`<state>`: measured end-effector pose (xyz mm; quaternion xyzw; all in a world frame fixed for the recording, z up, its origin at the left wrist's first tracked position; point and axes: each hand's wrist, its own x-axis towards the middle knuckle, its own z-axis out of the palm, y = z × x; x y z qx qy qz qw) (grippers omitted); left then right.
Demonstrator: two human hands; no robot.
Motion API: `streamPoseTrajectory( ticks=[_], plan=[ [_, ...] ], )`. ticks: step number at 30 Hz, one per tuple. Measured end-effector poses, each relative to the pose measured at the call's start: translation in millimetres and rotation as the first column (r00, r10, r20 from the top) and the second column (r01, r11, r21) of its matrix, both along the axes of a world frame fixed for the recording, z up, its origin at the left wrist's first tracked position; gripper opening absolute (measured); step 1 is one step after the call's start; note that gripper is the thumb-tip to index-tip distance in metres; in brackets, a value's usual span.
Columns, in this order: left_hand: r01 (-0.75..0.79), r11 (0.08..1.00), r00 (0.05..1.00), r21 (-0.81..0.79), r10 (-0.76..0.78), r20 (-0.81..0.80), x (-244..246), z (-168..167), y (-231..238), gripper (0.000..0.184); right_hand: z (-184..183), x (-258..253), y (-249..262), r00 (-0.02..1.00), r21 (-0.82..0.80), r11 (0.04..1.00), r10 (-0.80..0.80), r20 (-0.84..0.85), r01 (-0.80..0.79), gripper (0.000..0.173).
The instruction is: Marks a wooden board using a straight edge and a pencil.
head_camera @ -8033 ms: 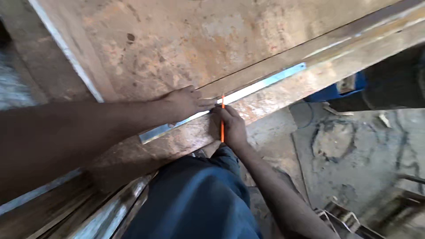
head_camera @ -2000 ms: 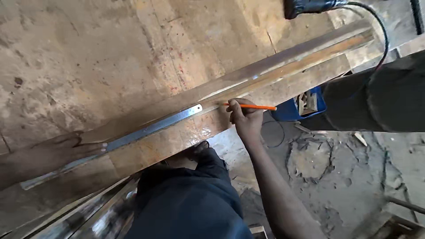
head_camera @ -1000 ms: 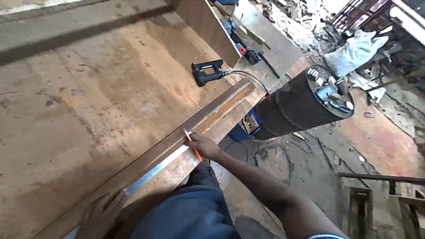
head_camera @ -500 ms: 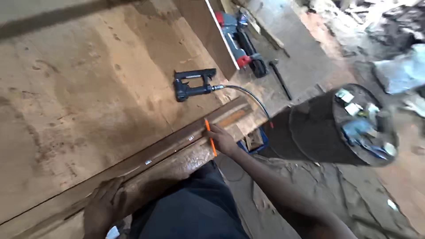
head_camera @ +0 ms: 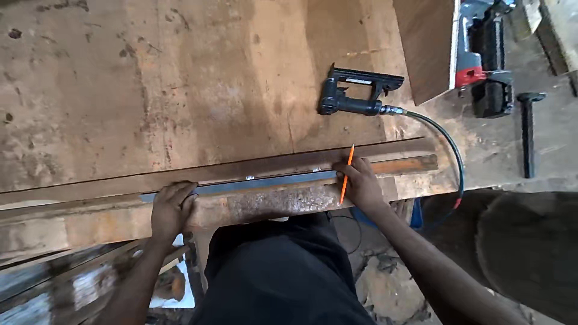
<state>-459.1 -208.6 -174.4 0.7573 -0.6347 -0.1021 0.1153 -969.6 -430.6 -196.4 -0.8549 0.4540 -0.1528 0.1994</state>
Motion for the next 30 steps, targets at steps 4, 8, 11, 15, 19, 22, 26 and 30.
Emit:
streamPoseTrajectory(
  ticks=[4, 8, 11, 15, 19, 22, 26, 30],
  plan=[
    [0.026, 0.999, 1.0, -0.041, -0.025, 0.016, 54, -5, 17, 0.033, 3, 51, 30, 1.0, -0.017, 1.0, -0.021, -0.008, 0.021, 0.02],
    [0.075, 0.995, 0.997, -0.063, -0.074, 0.019, 110, -8, 38, 0.037, 3, 104, 58, 0.999, -0.051, 0.997, -0.051, -0.017, 0.05, 0.024],
    [0.08, 0.995, 0.997, -0.06, -0.08, 0.003, 145, -9, 47, 0.035, 1, 138, 70, 0.997, -0.075, 0.995, -0.075, -0.028, 0.073, 0.027],
    [0.054, 0.998, 0.998, -0.036, -0.054, -0.018, 174, -10, 70, 0.036, 11, 169, 88, 0.992, -0.061, 0.995, -0.085, -0.09, 0.08, 0.028],
    [-0.021, 0.999, 0.999, -0.047, 0.019, -0.043, 193, -10, 82, 0.037, 19, 183, 96, 0.991, -0.04, 0.998, -0.043, -0.124, 0.038, 0.023],
    [-0.101, 0.992, 0.994, -0.074, 0.098, -0.042, 215, -7, 104, 0.036, 26, 192, 100, 0.991, 0.017, 1.0, -0.011, -0.134, 0.013, 0.03],
    [-0.183, 0.981, 0.982, -0.065, 0.18, -0.054, 225, -6, 116, 0.035, 26, 189, 96, 0.995, 0.024, 1.0, 0.002, -0.104, 0.0, 0.025],
    [-0.219, 0.973, 0.975, -0.072, 0.216, -0.054, 224, -10, 118, 0.033, 23, 187, 92, 0.991, 0.043, 0.999, -0.016, -0.13, 0.022, 0.025]
  ],
)
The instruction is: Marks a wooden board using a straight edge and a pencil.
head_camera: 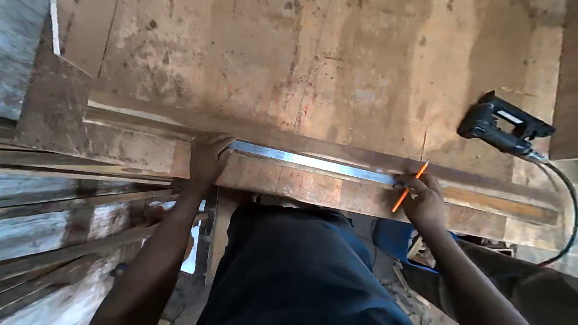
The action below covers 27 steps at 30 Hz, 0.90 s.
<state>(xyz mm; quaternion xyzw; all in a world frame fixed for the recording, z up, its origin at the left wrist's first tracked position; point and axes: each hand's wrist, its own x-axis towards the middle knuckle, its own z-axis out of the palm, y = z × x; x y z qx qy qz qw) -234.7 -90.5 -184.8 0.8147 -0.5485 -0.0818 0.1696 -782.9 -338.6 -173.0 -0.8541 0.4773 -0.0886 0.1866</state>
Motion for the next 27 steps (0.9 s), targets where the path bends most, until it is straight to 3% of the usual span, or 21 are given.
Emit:
streamPoseTrajectory(
  ticks=[15, 27],
  plan=[
    [0.035, 0.998, 0.999, -0.054, -0.034, 0.023, -3.0, -6.3, 1.6, 0.033, 7.6, 2.3, 0.5, 0.997, 0.027, 0.999, -0.036, -0.061, 0.038, 0.024],
    [0.096, 0.992, 0.992, -0.08, -0.088, 0.094, -1.8, -9.9, 6.5, 0.033, 1.9, -1.5, -0.5, 0.999, 0.018, 0.999, -0.033, -0.015, 0.033, 0.025]
  ],
)
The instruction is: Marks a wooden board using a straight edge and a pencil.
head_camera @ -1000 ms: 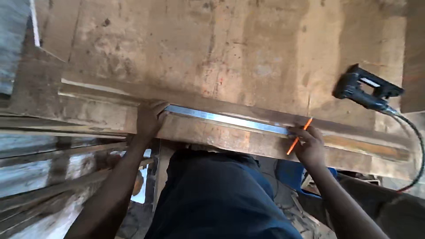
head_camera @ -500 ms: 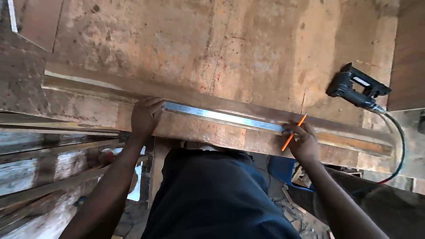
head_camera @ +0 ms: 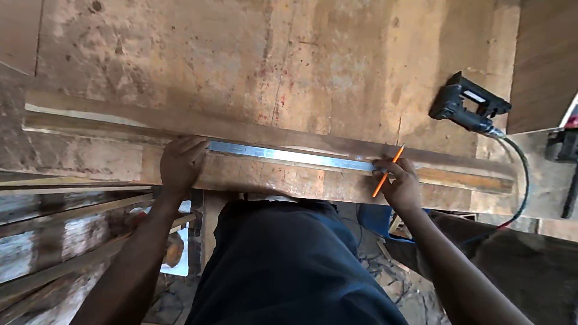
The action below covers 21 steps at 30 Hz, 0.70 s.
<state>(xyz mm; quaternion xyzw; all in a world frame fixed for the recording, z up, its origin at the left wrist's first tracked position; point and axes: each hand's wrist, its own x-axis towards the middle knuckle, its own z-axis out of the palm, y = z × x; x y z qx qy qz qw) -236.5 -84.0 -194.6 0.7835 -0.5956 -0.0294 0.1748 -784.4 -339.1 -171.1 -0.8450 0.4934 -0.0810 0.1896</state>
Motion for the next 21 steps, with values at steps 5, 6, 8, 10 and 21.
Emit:
streamPoseTrajectory(
  ticks=[5, 6, 8, 10, 21],
  plan=[
    [0.036, 0.999, 0.998, 0.022, -0.035, -0.042, 0, 4, 0, 0.035, -1, 0, 1, 1.0, -0.03, 0.999, -0.026, -0.007, 0.026, 0.024],
    [0.031, 0.999, 0.998, 0.033, -0.03, -0.054, -1, 7, 0, 0.035, -2, 0, 1, 1.0, -0.041, 0.999, -0.022, 0.009, 0.022, 0.024],
    [0.015, 0.999, 0.998, 0.051, -0.012, -0.058, -2, 8, 0, 0.036, -3, 0, 1, 0.999, -0.056, 0.998, -0.013, 0.03, 0.015, 0.022],
    [0.006, 0.999, 0.998, 0.047, -0.003, -0.064, -4, 10, -1, 0.036, -3, 0, 1, 1.0, -0.051, 0.999, -0.012, 0.028, 0.013, 0.021],
    [0.028, 1.0, 0.998, 0.011, -0.028, -0.06, -1, 9, -1, 0.034, -6, 0, 1, 0.999, -0.059, 0.998, 0.003, 0.033, -0.001, 0.021]
  ],
)
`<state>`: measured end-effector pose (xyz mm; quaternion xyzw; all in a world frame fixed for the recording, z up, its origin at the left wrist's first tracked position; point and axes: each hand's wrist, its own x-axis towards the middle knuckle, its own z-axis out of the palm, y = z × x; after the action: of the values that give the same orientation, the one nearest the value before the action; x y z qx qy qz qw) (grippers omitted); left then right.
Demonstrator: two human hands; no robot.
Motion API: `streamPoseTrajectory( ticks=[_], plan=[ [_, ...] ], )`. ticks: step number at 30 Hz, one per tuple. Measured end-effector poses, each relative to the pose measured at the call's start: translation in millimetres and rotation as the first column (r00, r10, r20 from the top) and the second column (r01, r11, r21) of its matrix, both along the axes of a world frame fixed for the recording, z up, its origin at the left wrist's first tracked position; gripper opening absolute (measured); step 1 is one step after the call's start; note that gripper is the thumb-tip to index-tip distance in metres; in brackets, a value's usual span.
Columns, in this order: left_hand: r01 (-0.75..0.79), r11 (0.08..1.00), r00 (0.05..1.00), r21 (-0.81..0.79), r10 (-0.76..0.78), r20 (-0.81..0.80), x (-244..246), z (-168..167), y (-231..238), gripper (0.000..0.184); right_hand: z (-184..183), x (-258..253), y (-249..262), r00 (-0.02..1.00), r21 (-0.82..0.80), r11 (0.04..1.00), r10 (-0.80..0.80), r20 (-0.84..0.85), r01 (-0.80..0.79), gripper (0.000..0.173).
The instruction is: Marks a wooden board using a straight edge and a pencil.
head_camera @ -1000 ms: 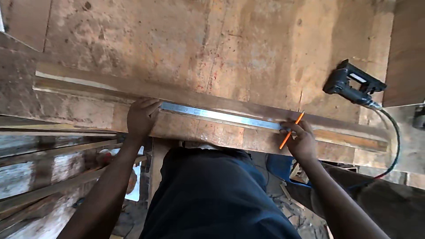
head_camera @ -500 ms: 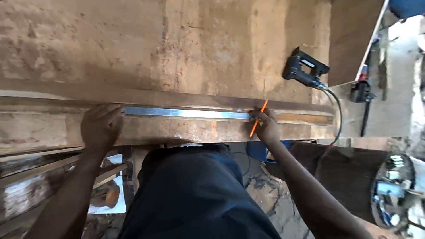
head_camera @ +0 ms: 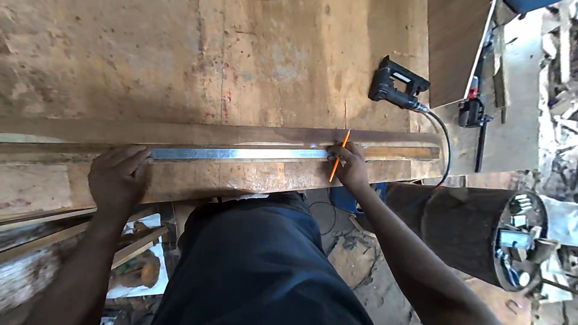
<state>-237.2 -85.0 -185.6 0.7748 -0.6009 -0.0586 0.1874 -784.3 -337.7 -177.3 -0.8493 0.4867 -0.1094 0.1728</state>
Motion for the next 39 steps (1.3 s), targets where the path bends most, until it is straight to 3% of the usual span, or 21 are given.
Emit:
streamPoseTrajectory(
  ticks=[17, 22, 32, 39],
  plan=[
    [-0.013, 1.0, 1.0, 0.018, 0.013, -0.016, 2, 0, 2, 0.034, 0, 4, 4, 1.0, -0.012, 1.0, -0.009, -0.023, 0.008, 0.021],
    [0.016, 1.0, 0.999, 0.012, -0.015, -0.032, -3, 2, -1, 0.036, 0, 18, 20, 0.984, -0.088, 0.986, -0.147, -0.1, 0.138, 0.028],
    [0.036, 0.999, 0.998, -0.006, -0.036, -0.05, 12, -21, 5, 0.037, -19, 41, 49, 0.94, -0.148, 0.936, -0.334, -0.073, 0.321, 0.034],
    [0.039, 0.996, 0.994, -0.084, -0.046, -0.094, -23, 22, -12, 0.028, -23, 48, 56, 0.924, -0.154, 0.92, -0.375, -0.072, 0.361, 0.038]
  ],
)
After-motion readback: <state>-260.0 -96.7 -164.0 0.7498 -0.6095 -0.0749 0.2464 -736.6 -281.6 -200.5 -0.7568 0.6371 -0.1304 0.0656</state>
